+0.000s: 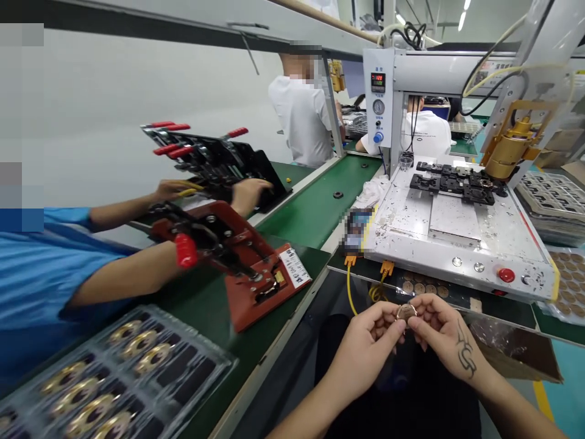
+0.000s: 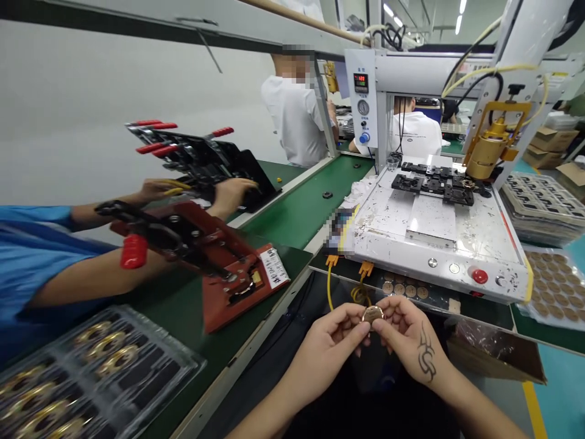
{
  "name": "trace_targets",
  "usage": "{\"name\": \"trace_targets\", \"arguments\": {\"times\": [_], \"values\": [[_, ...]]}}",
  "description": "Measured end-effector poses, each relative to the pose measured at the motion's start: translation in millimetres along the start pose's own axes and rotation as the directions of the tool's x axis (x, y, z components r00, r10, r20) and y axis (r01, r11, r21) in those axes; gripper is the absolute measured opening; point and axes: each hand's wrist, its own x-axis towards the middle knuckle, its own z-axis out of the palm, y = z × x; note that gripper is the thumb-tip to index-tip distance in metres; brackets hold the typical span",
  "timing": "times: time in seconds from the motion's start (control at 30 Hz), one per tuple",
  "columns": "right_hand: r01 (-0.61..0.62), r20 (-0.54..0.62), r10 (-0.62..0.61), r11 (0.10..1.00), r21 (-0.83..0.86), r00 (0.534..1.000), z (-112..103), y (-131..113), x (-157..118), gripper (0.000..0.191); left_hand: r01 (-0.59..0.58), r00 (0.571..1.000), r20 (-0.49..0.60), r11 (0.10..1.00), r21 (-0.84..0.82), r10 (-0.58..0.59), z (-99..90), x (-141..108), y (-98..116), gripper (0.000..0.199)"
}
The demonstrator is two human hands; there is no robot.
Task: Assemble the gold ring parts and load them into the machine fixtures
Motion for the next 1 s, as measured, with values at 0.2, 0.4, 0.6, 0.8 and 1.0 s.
{"name": "trace_targets", "arguments": {"times": [0.2,0.4,0.6,0.8,1.0], "values": [[0.517,0.329,-0.405,0.741,-0.429,0.853,-3.5,-21.3,15.6,0.048,-0.068,0.995,-0.063,0.991,0.112,0.075,-16.3,-9.2,10.5,0.023],[0.75,0.491,-0.569,0.456,-0.479,0.66,16.1,-33.3,47.7,0.052,-0.127,0.979,-0.099,0.918,0.375,0.176,-41.4,-31.5,41.5,0.018],[0.746,0.449,-0.595,0.521,-0.416,0.666,42.2,-44.6,86.9,0.036,-0.324,0.597,-0.171,0.431,0.842,0.783,-131.7,-44.8,114.6,0.02],[0.72,0.39,-0.605,0.595,-0.358,0.694,65.6,-59.5,101.6,0.034,-0.277,0.666,0.078,0.149,0.949,0.742,-188.2,-31.4,135.2,0.053],[0.667,0.429,-0.528,0.681,-0.302,0.733,107.4,-60.9,139.3,0.028,-0.397,0.432,-0.313,0.49,0.776,0.846,-201.9,-14.1,202.9,0.044]]}}
